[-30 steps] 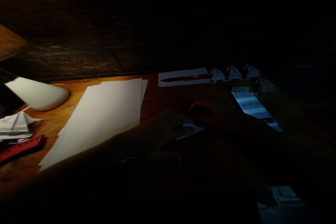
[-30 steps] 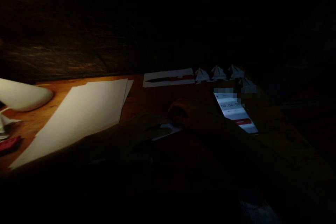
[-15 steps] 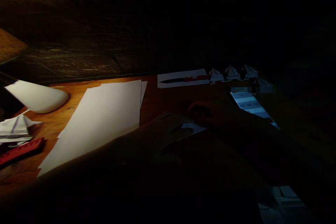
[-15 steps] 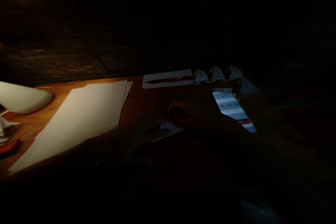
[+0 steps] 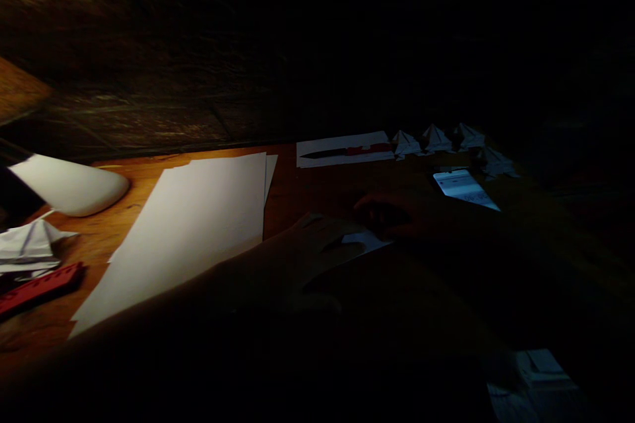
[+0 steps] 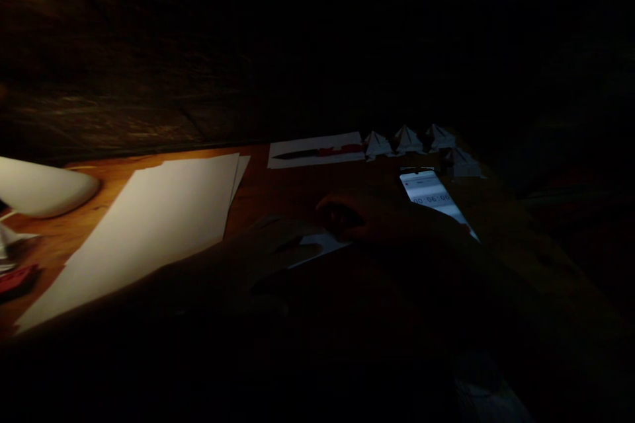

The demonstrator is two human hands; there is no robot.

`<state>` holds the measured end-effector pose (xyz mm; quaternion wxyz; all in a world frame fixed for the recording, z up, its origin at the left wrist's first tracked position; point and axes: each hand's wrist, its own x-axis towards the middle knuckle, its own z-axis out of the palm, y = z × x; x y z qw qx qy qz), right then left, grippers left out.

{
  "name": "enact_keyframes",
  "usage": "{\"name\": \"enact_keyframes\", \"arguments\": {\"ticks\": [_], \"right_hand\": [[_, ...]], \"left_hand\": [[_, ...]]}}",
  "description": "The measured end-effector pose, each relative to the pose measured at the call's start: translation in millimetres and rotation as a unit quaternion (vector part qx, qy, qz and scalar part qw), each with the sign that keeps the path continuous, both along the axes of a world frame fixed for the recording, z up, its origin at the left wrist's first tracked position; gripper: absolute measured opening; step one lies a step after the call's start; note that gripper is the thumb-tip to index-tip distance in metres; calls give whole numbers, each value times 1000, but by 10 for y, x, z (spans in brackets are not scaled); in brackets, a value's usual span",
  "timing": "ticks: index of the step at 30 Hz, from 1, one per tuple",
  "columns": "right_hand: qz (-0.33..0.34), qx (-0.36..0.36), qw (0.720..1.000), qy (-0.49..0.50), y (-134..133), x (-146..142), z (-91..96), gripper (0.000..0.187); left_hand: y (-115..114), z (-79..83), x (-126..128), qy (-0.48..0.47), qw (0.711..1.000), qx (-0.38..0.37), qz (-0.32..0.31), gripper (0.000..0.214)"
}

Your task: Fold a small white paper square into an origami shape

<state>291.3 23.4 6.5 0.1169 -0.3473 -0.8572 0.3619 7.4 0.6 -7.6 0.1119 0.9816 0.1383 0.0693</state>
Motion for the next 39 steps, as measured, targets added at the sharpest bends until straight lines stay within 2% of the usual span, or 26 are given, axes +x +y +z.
{"name": "enact_keyframes", "arguments": {"ticks": [4,8,12,21,27,32,36,39], "right_hand": [[5,-6,1000,10,4,11,-7,47],[14,0,1000,12,12,22,-25,45],[28,12,999,11,14,22,-12,44],[49,20,998,18,46,77,-58,50],[45,16,999,8,68,94,-99,52],[52,24,998,15,97,118,-161,50],[70,20,997,37,118,136,-199,49],[85,14,995,56,118,136,-203,44]], "left_hand": [[-7,10,12,-8,1000,0,8,73],[3,32,22,23,1000,-8,-17,75],[14,36,22,19,1000,-4,-16,75],[-12,120,72,6,1000,-2,-16,71],[-52,97,113,16,1000,13,-10,72],[2,57,56,-6,1000,-4,-21,74],[107,24,-35,-32,997,-51,-46,71],[148,21,-65,-43,997,-59,-37,68]]}}
